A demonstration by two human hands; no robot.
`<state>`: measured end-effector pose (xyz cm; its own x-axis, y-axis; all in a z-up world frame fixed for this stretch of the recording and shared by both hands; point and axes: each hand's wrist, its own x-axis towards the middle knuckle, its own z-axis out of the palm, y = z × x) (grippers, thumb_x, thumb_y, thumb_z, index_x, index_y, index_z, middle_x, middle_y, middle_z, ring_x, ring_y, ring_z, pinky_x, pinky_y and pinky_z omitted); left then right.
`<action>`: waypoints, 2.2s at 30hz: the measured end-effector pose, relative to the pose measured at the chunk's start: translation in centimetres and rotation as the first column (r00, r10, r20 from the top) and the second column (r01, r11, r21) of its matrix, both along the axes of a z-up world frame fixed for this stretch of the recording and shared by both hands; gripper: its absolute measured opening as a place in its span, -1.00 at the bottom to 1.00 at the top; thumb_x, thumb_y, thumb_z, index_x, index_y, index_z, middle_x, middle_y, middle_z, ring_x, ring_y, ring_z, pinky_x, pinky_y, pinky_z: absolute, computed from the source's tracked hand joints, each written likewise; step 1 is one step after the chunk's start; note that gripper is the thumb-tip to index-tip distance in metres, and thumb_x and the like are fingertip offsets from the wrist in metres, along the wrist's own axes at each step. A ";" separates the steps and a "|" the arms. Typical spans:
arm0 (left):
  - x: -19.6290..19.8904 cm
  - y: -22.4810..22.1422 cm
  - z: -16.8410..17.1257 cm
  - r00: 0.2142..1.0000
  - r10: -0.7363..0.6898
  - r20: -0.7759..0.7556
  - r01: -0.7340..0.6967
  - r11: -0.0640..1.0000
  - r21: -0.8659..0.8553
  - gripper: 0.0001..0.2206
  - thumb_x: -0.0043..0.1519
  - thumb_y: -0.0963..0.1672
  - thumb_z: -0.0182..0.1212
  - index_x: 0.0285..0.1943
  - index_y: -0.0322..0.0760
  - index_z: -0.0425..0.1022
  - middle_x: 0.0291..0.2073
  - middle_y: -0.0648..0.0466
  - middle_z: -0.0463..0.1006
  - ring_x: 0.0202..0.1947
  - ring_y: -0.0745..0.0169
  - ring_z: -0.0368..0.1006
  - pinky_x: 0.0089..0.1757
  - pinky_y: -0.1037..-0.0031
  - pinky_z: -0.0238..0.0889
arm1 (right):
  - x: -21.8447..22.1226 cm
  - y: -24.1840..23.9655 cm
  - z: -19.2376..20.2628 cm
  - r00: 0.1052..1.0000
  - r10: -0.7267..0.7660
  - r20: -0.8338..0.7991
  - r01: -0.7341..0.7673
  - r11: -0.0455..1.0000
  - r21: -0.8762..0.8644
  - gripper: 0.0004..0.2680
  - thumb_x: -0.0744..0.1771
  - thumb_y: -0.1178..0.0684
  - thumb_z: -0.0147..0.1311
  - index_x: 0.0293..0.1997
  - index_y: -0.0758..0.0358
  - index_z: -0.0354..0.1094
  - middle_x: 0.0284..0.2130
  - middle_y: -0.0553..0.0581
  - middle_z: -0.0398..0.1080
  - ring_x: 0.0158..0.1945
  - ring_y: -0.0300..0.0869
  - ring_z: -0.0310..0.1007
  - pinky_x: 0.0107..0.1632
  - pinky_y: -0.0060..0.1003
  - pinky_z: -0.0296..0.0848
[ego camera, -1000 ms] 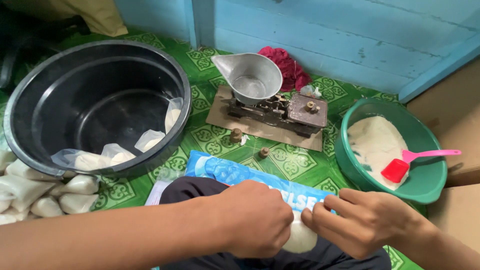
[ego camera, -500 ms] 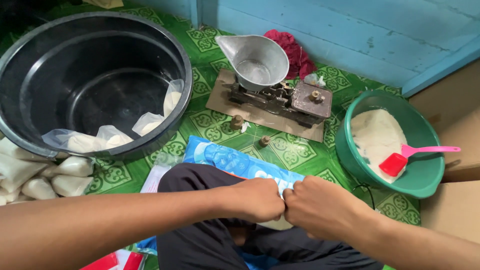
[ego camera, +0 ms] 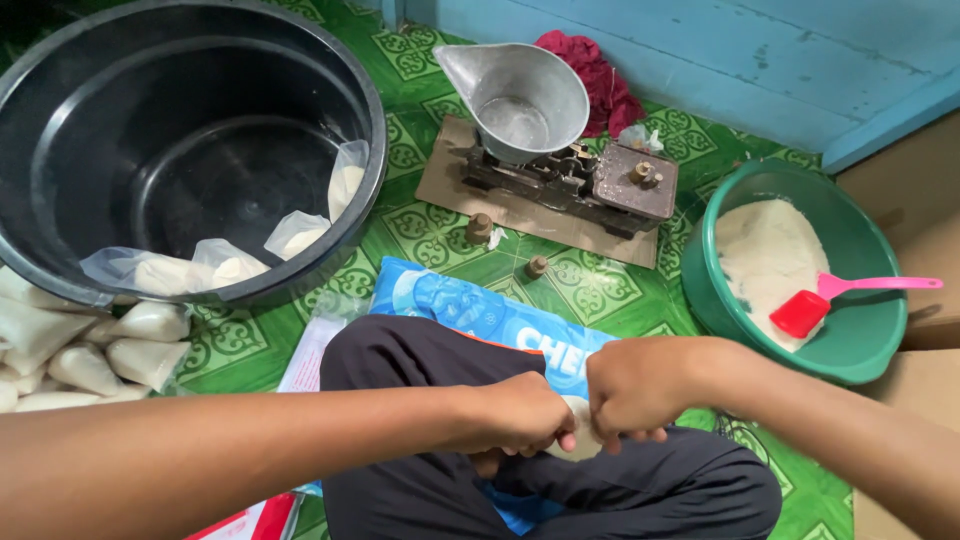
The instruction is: The person fills small plastic bags with a white granular substance using a scoop, weighs them on a mechanical scale, and ties the bags closed by hand.
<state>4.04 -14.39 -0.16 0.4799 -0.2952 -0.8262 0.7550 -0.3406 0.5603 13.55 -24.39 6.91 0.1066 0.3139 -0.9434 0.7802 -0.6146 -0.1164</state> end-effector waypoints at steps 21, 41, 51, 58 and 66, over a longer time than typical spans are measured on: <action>5.9 -3.7 -2.1 -0.238 -0.940 0.245 -0.035 0.260 0.965 -0.76 0.11 -0.16 0.15 -0.60 0.15 0.49 -0.62 0.31 0.53 -0.60 0.26 0.43 -0.36 0.35 0.09 | -10.6 -8.6 -21.8 -0.583 0.240 -0.776 0.678 -0.383 -0.628 -0.87 0.36 0.04 -0.07 -0.40 0.08 0.21 -0.52 -0.14 0.15 -0.60 -0.45 0.01 -0.57 -0.56 -0.03; -3.6 3.9 3.5 -0.147 -0.976 0.158 -0.110 0.175 0.978 -0.88 0.14 -0.17 0.07 -0.43 0.00 0.38 -0.60 0.17 0.49 -0.47 0.14 0.31 -0.39 0.33 0.03 | -1.4 -5.4 -7.4 0.858 -0.236 0.457 -0.507 -0.236 0.829 -0.86 0.38 0.11 -0.17 -0.28 0.19 0.35 -0.45 0.02 0.39 -0.54 -0.17 0.34 -0.51 -0.31 0.28; -6.8 9.3 -1.8 0.198 -0.209 0.958 -0.307 0.915 0.263 -0.75 0.27 -0.10 0.03 -0.50 -0.23 0.30 -0.42 0.11 0.27 -0.42 0.06 0.26 -0.33 0.36 0.18 | -2.8 0.6 -15.2 0.870 -0.175 -0.460 0.406 -0.274 0.872 -0.79 0.28 0.07 0.07 -0.66 0.15 0.31 -0.61 -0.02 0.20 -0.62 -0.27 0.09 -0.59 -0.43 0.14; -9.0 9.8 -8.5 -0.083 0.606 0.791 -0.579 0.617 -0.533 -0.68 0.26 -0.14 0.13 -0.63 -0.21 0.39 -0.23 0.05 0.24 -0.29 0.33 0.17 -0.16 0.55 0.13 | -6.5 6.9 -19.9 0.442 0.024 -0.897 0.816 -0.426 0.390 -0.74 0.29 0.07 0.01 -0.67 0.16 0.10 -0.26 0.15 0.15 -0.27 -0.27 0.14 -0.27 -0.43 0.07; -8.9 11.0 -12.6 -0.238 0.812 0.533 -0.582 0.320 -0.747 -0.72 0.23 -0.16 0.14 -0.58 -0.36 0.49 -0.21 -0.06 0.45 -0.31 0.39 0.13 -0.15 0.56 0.08 | -7.6 10.6 -22.6 0.105 0.022 -0.994 0.896 -0.435 0.085 -0.77 0.26 0.15 0.02 -0.67 0.20 0.10 -0.36 0.15 0.29 -0.43 -0.32 0.17 -0.37 -0.43 0.09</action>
